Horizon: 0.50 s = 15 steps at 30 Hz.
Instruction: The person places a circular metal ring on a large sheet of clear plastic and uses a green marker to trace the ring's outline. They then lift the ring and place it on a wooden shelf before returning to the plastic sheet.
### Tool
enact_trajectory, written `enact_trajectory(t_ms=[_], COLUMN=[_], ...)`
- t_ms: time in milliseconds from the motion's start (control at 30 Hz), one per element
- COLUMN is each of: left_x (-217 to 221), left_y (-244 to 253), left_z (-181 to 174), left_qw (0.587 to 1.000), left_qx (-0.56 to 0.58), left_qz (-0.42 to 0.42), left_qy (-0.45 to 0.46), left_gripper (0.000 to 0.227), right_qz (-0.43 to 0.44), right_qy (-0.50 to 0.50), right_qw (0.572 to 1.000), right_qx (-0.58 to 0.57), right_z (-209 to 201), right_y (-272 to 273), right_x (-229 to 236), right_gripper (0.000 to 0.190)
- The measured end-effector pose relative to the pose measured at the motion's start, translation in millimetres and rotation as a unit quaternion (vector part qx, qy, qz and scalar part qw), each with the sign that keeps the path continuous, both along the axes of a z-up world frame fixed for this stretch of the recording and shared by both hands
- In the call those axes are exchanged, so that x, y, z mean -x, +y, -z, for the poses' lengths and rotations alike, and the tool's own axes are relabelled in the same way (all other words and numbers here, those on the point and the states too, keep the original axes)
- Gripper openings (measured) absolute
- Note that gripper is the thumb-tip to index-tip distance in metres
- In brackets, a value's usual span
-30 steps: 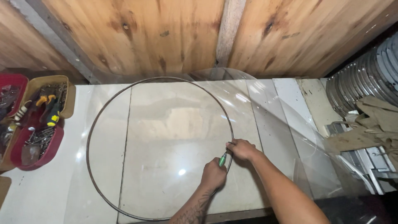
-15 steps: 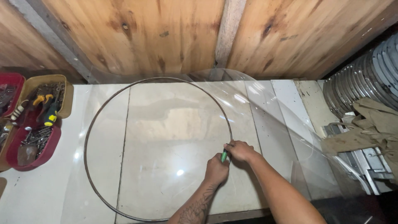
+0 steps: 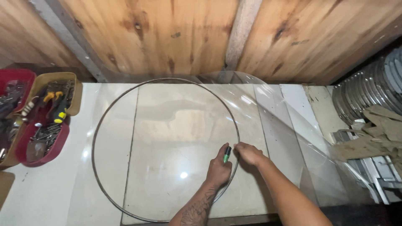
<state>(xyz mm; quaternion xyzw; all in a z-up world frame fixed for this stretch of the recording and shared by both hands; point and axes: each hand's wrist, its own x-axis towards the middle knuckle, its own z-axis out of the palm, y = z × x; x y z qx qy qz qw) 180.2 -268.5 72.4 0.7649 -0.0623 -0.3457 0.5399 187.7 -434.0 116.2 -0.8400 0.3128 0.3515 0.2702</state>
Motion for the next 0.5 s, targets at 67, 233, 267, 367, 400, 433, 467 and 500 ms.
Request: enact_trajectory(t_ms=[67,233,267,367,400,433,467,500], left_x=[-4,-19,-20,-29,-32,-34,-35,-36], left_y=[11,46,52,86,100,115,134,153], left_z=[-20,-66,-64,-60,-56,-53,-59,-65], left_qw=[1.000,0.991,0.991,0.986,0.991,0.993,0.991,0.987], left_qx=[-0.005,-0.004,-0.008,0.004,-0.033,-0.071,-0.075,-0.070], left_qz=[-0.007,-0.044,-0.058,-0.131,-0.111,-0.091,-0.110,-0.141], left_qy=[0.030,0.126,0.123,0.103,0.062,0.023,0.020,0.031], left_gripper=[0.075,0.085,0.085,0.082,0.079,0.077,0.077,0.075], right_qz=[-0.004,-0.085,-0.098,-0.205,-0.210,-0.213,-0.230,-0.238], right_qy=[0.000,0.002,-0.001,-0.007,0.003,0.011,0.004,0.018], right_qw=[1.000,0.995,0.994,0.973,0.969,0.964,0.961,0.956], right_qx=[0.009,0.061,0.056,0.105,0.132,0.160,0.156,0.172], right_z=[6,34,38,39,31,23,20,17], right_y=[-4,-12,-16,-13,-6,-1,8,16], right_x=[0,2,6,9,12,14,12,10], right_gripper=[0.063,0.041,0.041,0.068,0.076,0.084,0.084,0.074])
